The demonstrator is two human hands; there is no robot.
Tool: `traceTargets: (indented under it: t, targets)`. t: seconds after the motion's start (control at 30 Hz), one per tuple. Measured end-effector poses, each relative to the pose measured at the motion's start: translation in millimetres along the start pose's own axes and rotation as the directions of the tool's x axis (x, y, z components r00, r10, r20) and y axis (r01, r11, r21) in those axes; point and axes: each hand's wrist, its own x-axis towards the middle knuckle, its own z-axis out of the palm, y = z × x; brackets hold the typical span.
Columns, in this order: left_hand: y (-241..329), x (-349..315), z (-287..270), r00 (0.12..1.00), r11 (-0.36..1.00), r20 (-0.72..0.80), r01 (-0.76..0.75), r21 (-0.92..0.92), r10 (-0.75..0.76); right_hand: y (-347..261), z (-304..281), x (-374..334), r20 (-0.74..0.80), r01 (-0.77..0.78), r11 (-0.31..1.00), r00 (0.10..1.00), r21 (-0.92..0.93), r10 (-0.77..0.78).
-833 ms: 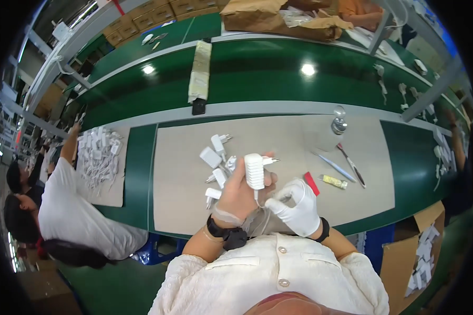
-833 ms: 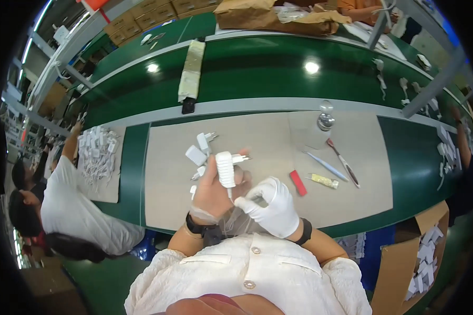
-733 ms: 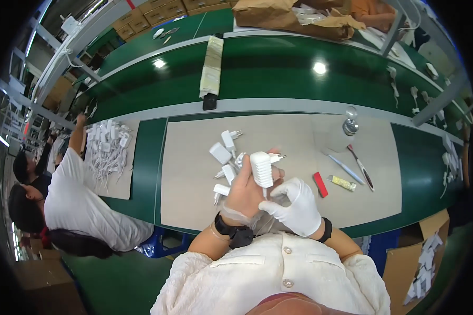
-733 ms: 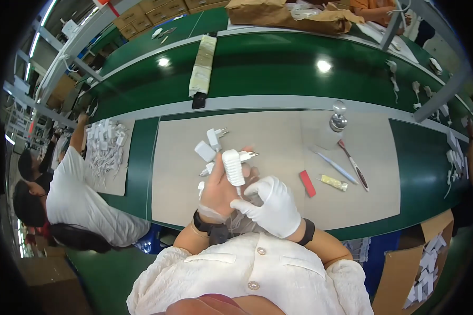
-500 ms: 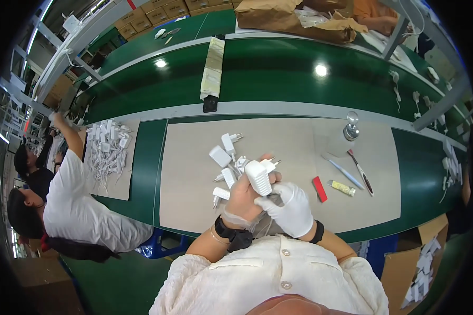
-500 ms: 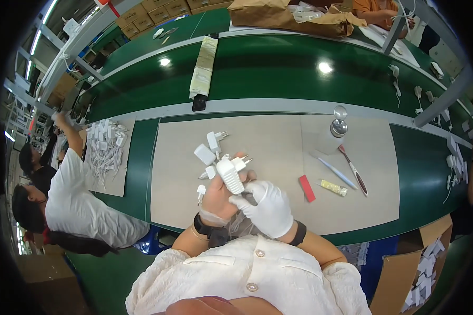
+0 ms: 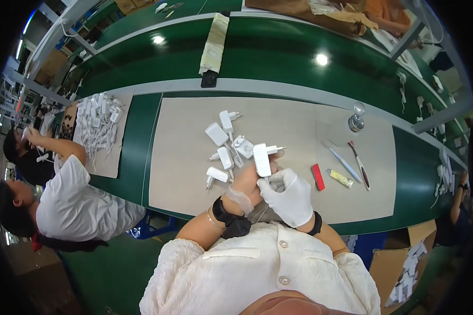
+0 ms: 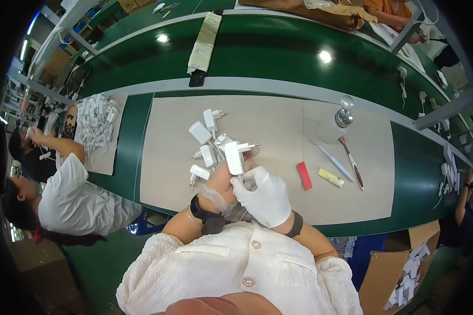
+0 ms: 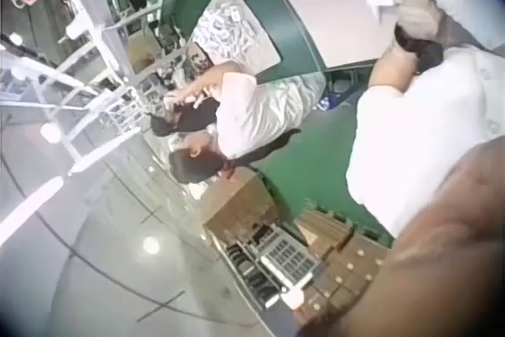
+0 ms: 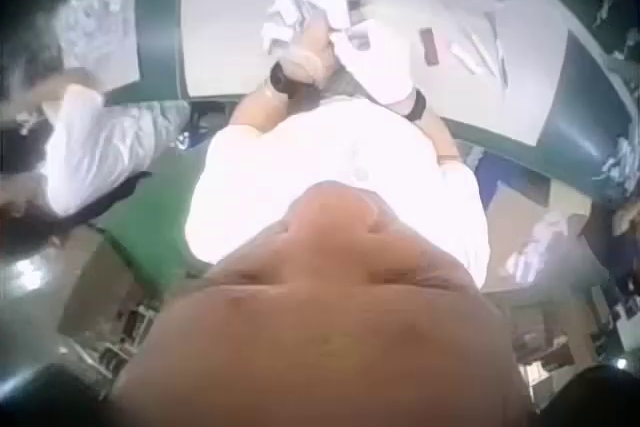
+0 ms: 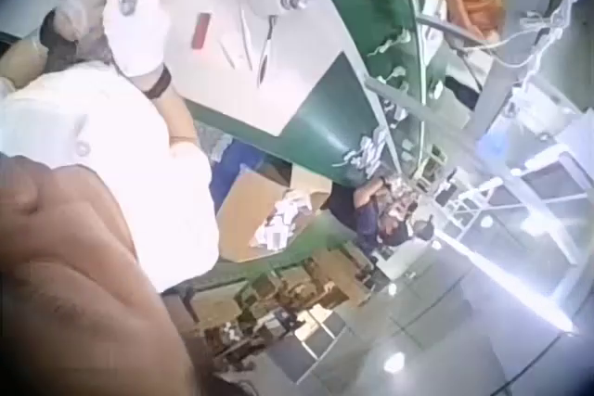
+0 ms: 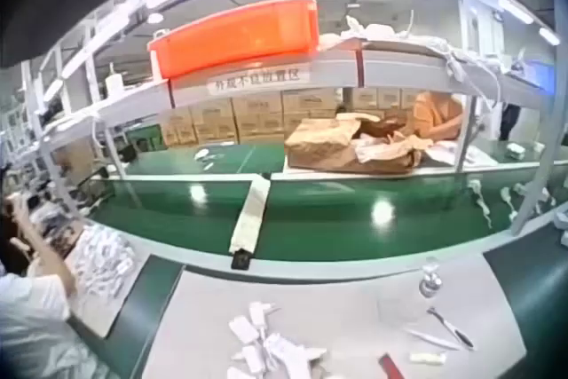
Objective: The person picks up a power adapter from a pile, wipes the casing and cable with a cloth, and places it on a shelf. This process is repeated for several other power adapters.
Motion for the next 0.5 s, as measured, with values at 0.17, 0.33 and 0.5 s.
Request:
traceTargets:
  t: [0.17,0.33,0.5]
  targets:
    - [0,-1,0,1.000,0.999,-0.010,-0.003,0.039,0.004,0,0,0,0.006,-0.013,1.000,1.000,0.024,0.012]
    - [3,-4,3,0.998,0.993,0.016,-0.066,0.096,0.065,3,0,-1,0.013,0.031,0.998,0.999,0.050,-0.032]
    - [9,-26,37,0.808,0.500,0.172,-0.500,0.707,0.563,30,-4,-7,-0.027,0.203,0.978,0.979,0.049,-0.202]
